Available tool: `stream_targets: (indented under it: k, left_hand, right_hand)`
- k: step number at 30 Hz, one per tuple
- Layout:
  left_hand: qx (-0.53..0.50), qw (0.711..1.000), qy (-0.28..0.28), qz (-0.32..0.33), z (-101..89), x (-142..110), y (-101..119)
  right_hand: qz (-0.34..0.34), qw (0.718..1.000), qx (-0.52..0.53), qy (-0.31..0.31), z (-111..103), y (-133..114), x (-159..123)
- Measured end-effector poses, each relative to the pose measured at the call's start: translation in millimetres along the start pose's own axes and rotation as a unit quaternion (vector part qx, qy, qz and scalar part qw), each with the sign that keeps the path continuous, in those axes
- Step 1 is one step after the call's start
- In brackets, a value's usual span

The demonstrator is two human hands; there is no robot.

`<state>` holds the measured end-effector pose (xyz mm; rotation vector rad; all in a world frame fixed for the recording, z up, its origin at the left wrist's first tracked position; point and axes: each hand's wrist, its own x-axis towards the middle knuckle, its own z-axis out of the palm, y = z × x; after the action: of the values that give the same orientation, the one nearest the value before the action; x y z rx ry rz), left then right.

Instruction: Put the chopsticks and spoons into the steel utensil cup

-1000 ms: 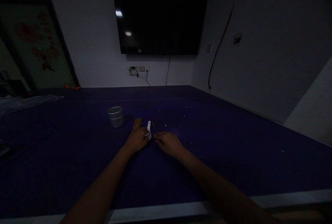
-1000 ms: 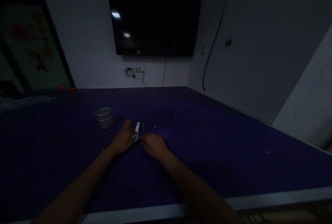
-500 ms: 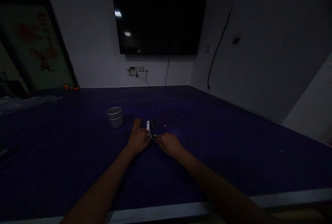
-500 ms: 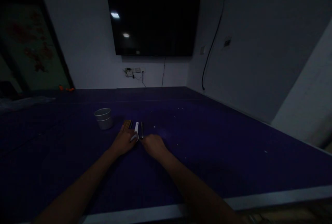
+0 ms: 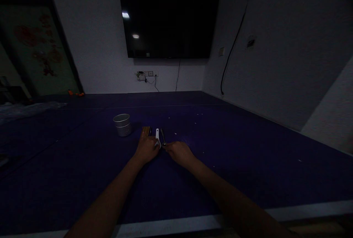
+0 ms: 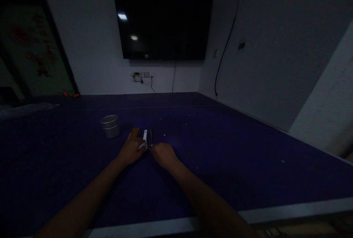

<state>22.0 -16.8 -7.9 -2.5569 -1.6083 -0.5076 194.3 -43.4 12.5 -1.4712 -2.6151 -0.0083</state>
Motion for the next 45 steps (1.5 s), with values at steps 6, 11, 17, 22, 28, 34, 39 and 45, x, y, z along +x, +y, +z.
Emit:
stream_targets:
  k: [6, 11, 17, 22, 28, 34, 39, 45]
  left_hand:
    - [0.006, 1.000, -0.004, -0.003, -4.3, 0.3, 3.2]
    - [0.009, 1.000, -0.002, -0.001, -4.3, -0.2, 3.5]
    - [0.010, 1.000, -0.005, 0.002, -2.7, 0.0, 2.1]
    - [0.008, 1.000, 0.000, 0.005, -3.2, -0.2, 2.3]
    - [0.000, 1.000, -0.001, 0.001, -4.3, -0.8, 3.3]
    - [0.001, 1.000, 0.005, -0.009, -3.9, -0.9, 3.1]
    - [0.003, 0.992, 0.114, -0.057, -6.3, -0.9, -1.4]
    - [-0.005, 0.927, 0.322, -0.191, -13.9, -2.1, -24.6]
  right_hand:
    - [-0.017, 1.000, -0.010, 0.017, 0.6, -0.3, -0.1]
    - [-0.017, 1.000, -0.013, 0.012, 0.2, -1.3, 0.0]
    - [-0.010, 0.999, -0.034, 0.007, 0.2, -4.0, 0.0]
    - [-0.005, 0.999, -0.041, 0.012, -0.2, -6.5, 0.1]
    - [0.009, 0.999, -0.045, 0.009, -0.2, -8.0, 0.9]
    - [0.003, 1.000, -0.023, 0.004, -2.0, -6.1, -0.5]
    - [-0.004, 1.000, -0.018, 0.015, 1.5, -3.0, 0.2]
    - [-0.016, 0.999, 0.016, 0.049, 2.6, -1.2, -0.3]
